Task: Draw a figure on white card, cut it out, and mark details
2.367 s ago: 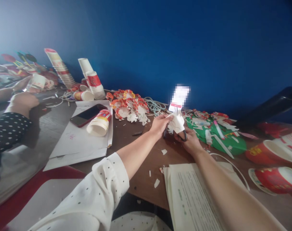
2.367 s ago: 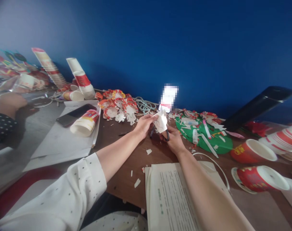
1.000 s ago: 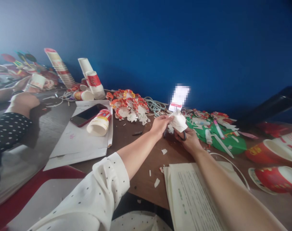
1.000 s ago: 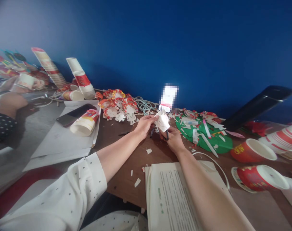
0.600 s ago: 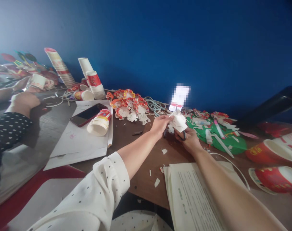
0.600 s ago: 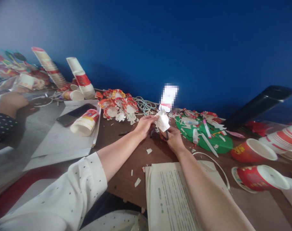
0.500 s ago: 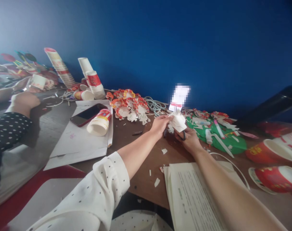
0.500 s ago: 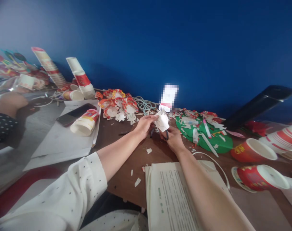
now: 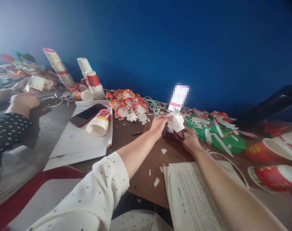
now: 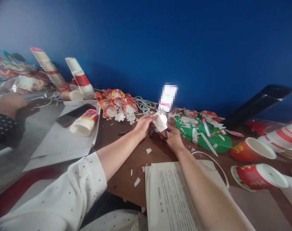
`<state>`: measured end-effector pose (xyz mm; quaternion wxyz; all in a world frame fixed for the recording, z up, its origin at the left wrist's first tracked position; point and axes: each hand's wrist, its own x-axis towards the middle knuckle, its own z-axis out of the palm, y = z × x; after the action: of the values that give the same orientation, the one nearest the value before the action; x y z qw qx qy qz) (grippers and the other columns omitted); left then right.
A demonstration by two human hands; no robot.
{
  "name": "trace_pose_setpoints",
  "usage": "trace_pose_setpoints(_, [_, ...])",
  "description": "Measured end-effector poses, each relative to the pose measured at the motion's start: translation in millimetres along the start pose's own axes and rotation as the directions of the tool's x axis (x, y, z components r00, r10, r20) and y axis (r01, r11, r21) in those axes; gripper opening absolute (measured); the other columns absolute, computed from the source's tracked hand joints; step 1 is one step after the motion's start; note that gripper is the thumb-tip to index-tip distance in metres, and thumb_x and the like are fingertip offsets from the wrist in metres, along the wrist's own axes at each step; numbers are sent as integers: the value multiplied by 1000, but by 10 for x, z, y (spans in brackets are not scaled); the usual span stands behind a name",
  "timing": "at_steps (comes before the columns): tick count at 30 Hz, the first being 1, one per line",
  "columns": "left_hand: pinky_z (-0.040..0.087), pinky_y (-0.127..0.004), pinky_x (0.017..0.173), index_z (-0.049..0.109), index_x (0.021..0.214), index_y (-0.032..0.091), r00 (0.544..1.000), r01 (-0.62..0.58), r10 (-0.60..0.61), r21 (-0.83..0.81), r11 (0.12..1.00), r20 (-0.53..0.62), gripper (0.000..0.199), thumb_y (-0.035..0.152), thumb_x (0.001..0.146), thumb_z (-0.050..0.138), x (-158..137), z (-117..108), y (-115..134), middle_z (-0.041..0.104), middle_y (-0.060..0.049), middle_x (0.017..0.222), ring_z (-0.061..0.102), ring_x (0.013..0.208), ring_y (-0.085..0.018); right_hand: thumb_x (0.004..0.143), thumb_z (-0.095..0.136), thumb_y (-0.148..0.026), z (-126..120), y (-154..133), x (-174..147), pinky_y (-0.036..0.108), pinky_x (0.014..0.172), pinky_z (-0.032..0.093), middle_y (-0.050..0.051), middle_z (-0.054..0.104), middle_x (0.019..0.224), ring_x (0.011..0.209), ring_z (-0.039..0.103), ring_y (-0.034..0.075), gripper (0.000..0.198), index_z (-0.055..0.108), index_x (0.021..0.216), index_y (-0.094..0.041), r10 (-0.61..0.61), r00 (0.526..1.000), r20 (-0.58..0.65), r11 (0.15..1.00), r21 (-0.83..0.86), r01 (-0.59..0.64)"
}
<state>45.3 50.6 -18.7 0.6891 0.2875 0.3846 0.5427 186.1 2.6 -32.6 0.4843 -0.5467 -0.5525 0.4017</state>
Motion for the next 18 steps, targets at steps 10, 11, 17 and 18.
trace_pose_setpoints(10, [41,-24,58,63,64,16,1000,-11,11,-35,999,-3,23,23,70,84,47,-11,-33,61,0,60,52,53,-10,69,74,-49,8,-44,-12,27,46,27,-1,50,47,47,36,11,38,56,50,-21,-36,999,1,998,-51,36])
trace_pose_setpoints(11, [42,-24,59,63,65,15,1000,-18,18,-37,999,-1,23,23,70,84,61,-17,-44,62,0,60,54,54,-10,69,73,-47,8,-49,-14,27,46,27,-1,50,47,47,35,11,37,56,50,-21,-36,999,5,998,-54,36])
trace_pose_setpoints(17, [48,-27,64,67,71,15,999,-50,50,-50,998,12,21,27,71,84,112,-44,-76,65,-2,64,59,58,-12,70,72,-44,3,-70,-15,27,46,28,-1,51,48,48,37,12,32,56,54,-22,-42,998,42,997,-55,44])
trace_pose_setpoints(18, [48,-27,64,67,72,15,999,-47,48,-39,998,14,22,28,71,84,108,-44,-70,65,-2,64,59,58,-13,71,72,-44,2,-75,-15,27,46,28,-1,51,48,48,38,12,32,56,54,-22,-46,998,44,997,-59,48])
